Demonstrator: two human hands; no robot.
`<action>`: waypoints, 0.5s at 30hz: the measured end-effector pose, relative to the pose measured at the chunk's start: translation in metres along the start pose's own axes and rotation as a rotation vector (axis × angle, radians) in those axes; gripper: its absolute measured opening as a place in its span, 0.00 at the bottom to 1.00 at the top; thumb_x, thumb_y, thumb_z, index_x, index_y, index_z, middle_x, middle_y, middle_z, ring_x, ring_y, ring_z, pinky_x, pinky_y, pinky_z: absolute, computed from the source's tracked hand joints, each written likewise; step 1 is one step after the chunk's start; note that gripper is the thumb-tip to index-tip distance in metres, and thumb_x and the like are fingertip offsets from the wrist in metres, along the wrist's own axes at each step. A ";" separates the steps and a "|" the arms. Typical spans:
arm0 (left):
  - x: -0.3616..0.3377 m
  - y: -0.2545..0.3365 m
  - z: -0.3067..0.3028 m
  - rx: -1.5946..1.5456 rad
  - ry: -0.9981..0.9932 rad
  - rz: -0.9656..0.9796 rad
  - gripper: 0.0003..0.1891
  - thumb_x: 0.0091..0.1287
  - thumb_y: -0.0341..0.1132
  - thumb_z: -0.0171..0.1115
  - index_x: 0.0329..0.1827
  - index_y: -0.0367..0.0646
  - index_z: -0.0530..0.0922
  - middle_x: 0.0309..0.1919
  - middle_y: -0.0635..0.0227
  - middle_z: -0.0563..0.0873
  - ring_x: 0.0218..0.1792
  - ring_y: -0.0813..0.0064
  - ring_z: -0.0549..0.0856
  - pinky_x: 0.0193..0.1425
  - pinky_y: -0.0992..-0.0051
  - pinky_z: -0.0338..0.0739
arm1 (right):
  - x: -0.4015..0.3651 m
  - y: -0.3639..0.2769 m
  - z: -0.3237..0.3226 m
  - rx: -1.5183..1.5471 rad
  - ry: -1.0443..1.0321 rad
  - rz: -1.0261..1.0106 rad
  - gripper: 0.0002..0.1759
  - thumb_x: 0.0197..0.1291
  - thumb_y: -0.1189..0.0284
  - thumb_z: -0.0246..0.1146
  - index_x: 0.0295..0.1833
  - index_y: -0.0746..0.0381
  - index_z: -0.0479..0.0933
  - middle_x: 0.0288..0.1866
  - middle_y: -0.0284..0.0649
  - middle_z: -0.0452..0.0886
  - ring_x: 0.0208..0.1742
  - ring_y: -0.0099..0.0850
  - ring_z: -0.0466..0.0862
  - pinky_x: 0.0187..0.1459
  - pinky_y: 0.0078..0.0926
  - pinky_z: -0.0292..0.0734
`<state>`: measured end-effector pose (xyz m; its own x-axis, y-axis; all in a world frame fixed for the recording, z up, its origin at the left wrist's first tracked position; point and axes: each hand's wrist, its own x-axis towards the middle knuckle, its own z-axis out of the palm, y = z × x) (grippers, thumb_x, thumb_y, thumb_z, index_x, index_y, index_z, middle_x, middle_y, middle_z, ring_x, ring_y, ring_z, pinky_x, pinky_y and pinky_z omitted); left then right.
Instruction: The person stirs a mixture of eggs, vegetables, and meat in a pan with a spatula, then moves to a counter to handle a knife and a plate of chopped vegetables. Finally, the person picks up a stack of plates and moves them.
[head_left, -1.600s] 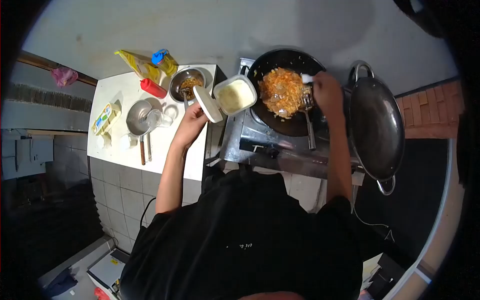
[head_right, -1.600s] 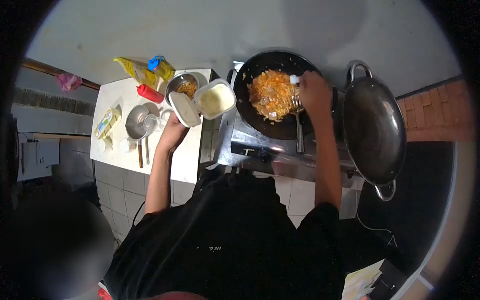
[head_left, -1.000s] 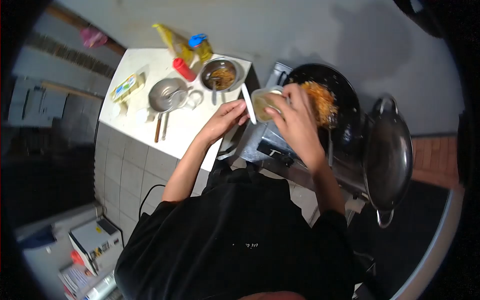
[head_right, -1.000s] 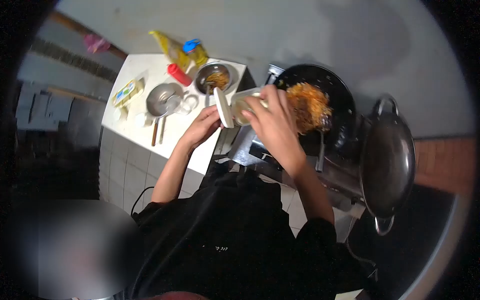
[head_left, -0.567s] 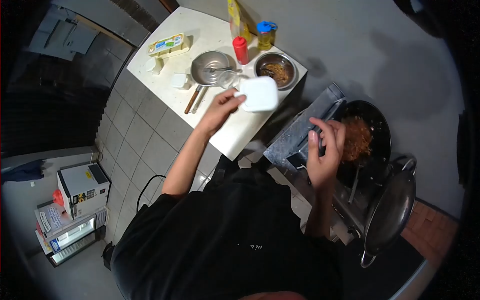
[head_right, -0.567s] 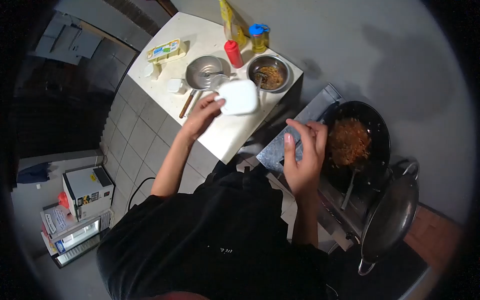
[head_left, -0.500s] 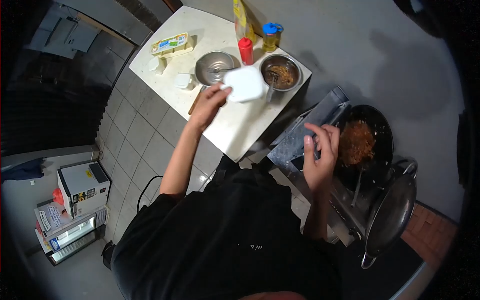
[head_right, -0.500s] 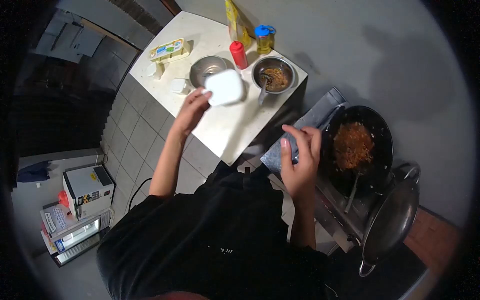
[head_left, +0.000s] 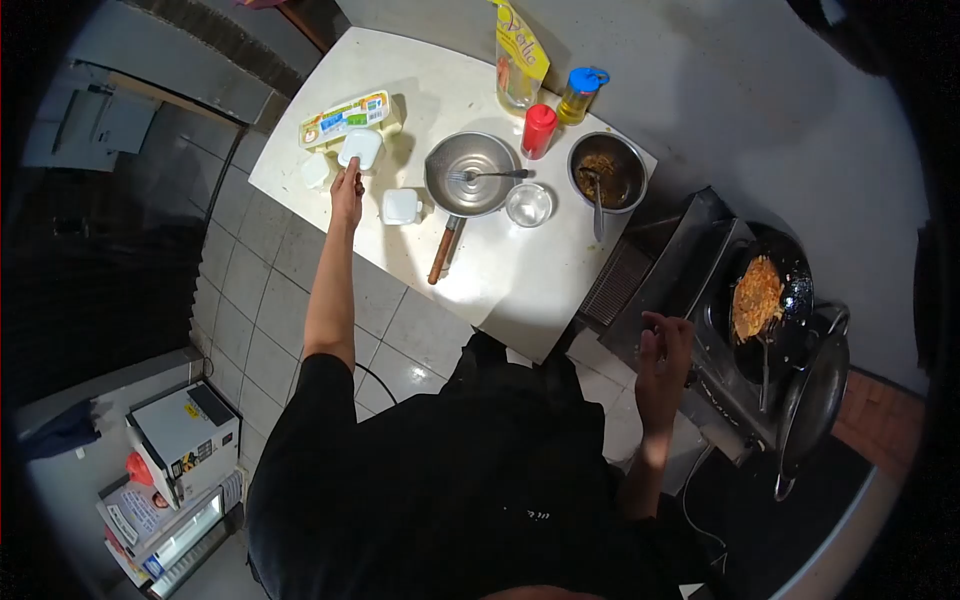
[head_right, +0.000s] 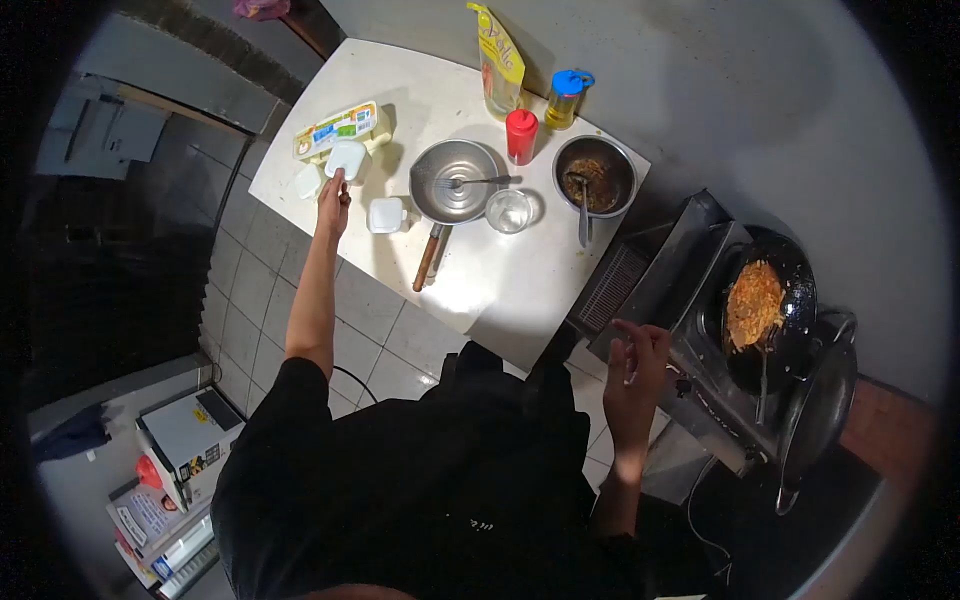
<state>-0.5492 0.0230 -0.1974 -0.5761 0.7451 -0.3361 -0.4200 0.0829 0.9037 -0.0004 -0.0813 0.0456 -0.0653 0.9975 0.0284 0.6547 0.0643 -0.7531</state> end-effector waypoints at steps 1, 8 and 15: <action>0.010 -0.010 -0.005 -0.002 -0.006 -0.014 0.11 0.67 0.44 0.70 0.35 0.49 0.79 0.28 0.79 0.74 0.26 0.88 0.68 0.30 0.85 0.63 | -0.002 0.001 0.006 -0.019 0.009 0.016 0.11 0.67 0.77 0.59 0.53 0.61 0.79 0.46 0.37 0.68 0.35 0.24 0.69 0.39 0.21 0.67; 0.051 -0.052 -0.027 0.123 -0.008 -0.129 0.17 0.66 0.47 0.71 0.26 0.50 0.75 0.22 0.78 0.73 0.23 0.83 0.69 0.28 0.81 0.63 | -0.011 0.010 0.010 -0.058 0.084 0.100 0.10 0.66 0.79 0.59 0.51 0.65 0.79 0.40 0.38 0.70 0.37 0.27 0.69 0.39 0.21 0.67; 0.070 -0.061 -0.071 0.414 -0.122 -0.236 0.23 0.64 0.55 0.71 0.39 0.41 0.83 0.25 0.75 0.79 0.25 0.83 0.77 0.30 0.84 0.71 | -0.046 0.079 -0.109 -0.556 0.560 0.222 0.09 0.70 0.72 0.58 0.51 0.64 0.76 0.41 0.42 0.74 0.39 0.34 0.75 0.44 0.30 0.72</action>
<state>-0.6139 0.0232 -0.2951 -0.4021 0.7441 -0.5335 -0.2008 0.4968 0.8443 0.1367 -0.1191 0.0561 0.3988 0.8469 0.3517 0.8955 -0.2769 -0.3484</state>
